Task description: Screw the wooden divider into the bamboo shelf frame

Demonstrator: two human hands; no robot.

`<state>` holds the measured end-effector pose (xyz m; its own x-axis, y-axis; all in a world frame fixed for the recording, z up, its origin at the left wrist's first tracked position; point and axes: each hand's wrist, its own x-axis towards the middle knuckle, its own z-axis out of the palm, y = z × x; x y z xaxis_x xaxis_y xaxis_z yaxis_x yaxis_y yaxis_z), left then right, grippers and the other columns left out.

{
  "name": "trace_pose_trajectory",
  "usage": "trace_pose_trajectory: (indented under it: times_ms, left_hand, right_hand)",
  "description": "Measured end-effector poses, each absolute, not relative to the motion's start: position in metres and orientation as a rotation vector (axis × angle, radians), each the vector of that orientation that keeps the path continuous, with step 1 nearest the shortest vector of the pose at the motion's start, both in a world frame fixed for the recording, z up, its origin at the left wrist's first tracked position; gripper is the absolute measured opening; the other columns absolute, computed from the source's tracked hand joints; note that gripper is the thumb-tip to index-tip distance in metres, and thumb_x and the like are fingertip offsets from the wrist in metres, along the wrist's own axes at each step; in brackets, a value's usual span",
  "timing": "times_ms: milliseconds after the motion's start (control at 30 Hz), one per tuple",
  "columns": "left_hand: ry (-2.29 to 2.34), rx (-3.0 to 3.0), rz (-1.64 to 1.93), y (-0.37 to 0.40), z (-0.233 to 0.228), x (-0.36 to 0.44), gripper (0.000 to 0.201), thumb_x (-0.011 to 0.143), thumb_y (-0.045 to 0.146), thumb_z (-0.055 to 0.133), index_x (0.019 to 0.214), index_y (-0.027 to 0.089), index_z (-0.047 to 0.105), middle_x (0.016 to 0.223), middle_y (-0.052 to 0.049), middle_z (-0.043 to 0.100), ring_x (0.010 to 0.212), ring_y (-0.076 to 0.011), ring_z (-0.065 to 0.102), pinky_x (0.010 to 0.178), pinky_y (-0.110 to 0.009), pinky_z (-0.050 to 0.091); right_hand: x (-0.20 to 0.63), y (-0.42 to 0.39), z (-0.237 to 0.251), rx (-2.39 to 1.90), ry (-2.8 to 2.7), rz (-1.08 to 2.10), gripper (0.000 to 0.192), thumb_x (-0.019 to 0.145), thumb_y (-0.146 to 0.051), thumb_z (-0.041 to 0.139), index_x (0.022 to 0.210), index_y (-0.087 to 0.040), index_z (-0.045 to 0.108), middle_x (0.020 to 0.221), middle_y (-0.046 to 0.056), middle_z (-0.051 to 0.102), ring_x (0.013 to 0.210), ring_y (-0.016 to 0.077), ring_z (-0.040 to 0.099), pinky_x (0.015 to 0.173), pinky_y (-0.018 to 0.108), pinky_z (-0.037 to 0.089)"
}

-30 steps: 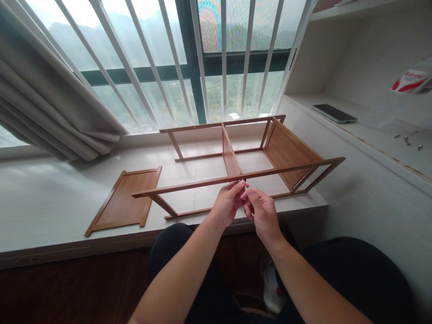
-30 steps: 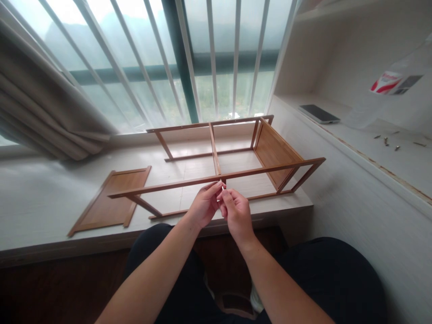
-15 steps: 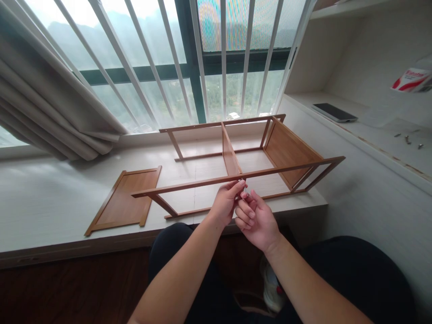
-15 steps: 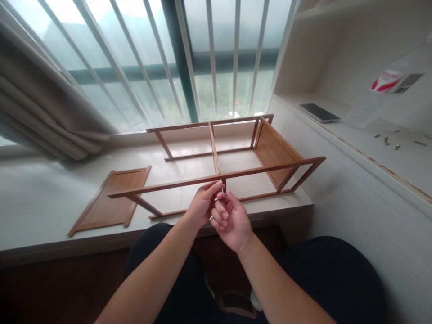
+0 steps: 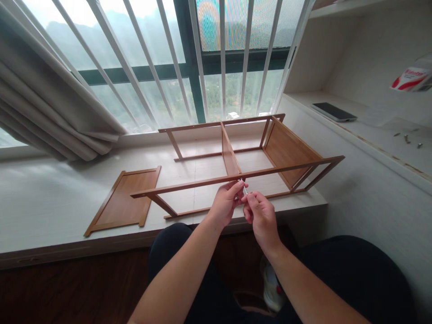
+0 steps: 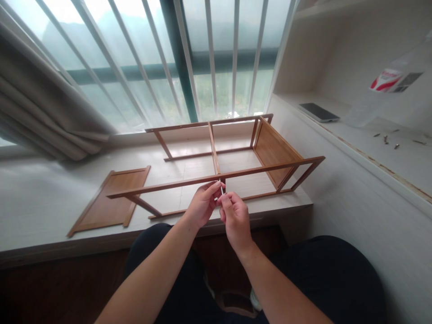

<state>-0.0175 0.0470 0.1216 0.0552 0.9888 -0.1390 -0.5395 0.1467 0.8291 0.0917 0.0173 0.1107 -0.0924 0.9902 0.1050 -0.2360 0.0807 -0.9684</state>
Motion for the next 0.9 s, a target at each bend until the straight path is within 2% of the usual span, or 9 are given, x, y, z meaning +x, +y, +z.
trace_pose_trajectory:
  times_ms: [300,567,733,900]
  left_hand:
    - [0.801,0.679,1.283,0.048,0.120,-0.019,0.033,0.074,0.043,0.076,0.084,0.013,0.070,0.061,0.004,0.044,0.058,-0.0083,0.046,0.058,-0.022,0.043]
    - [0.766,0.589,1.260,0.047,0.122,-0.018,0.031,0.072,0.042,0.078,0.083,0.014,0.069,0.062,0.002,0.053,0.061,-0.0112,0.055,0.064,-0.026,0.049]
    - [0.810,0.621,1.257,0.049,0.122,-0.018,0.036,0.071,0.046,0.078,0.084,0.014,0.067,0.058,0.004,0.049,0.053,-0.0095,0.051,0.053,-0.022,0.045]
    - [0.908,0.604,1.270,0.048,0.125,-0.016,0.036,0.070,0.046,0.079,0.078,0.014,0.066,0.054,0.004,0.050,0.046,-0.0078,0.049,0.046,-0.020,0.038]
  right_hand:
    - [0.094,0.018,0.113,-1.076,-1.421,0.996,0.031,0.095,-0.045,0.050,0.081,-0.020,0.061,0.056,-0.005,0.048,0.050,0.0107,0.041,0.050,0.024,0.032]
    - [0.099,0.025,0.117,-1.165,-1.503,0.837,0.026,0.090,-0.044,0.059,0.078,-0.020,0.062,0.060,-0.003,0.054,0.054,0.0124,0.045,0.055,0.025,0.036]
    - [0.093,0.026,0.117,-0.996,-1.242,1.186,0.032,0.092,-0.046,0.055,0.074,-0.019,0.059,0.049,-0.006,0.043,0.046,0.0098,0.036,0.046,0.023,0.029]
    - [0.088,0.023,0.114,-0.640,-0.763,1.887,0.026,0.094,-0.044,0.051,0.083,-0.021,0.056,0.049,-0.009,0.034,0.040,0.0084,0.023,0.039,0.020,0.022]
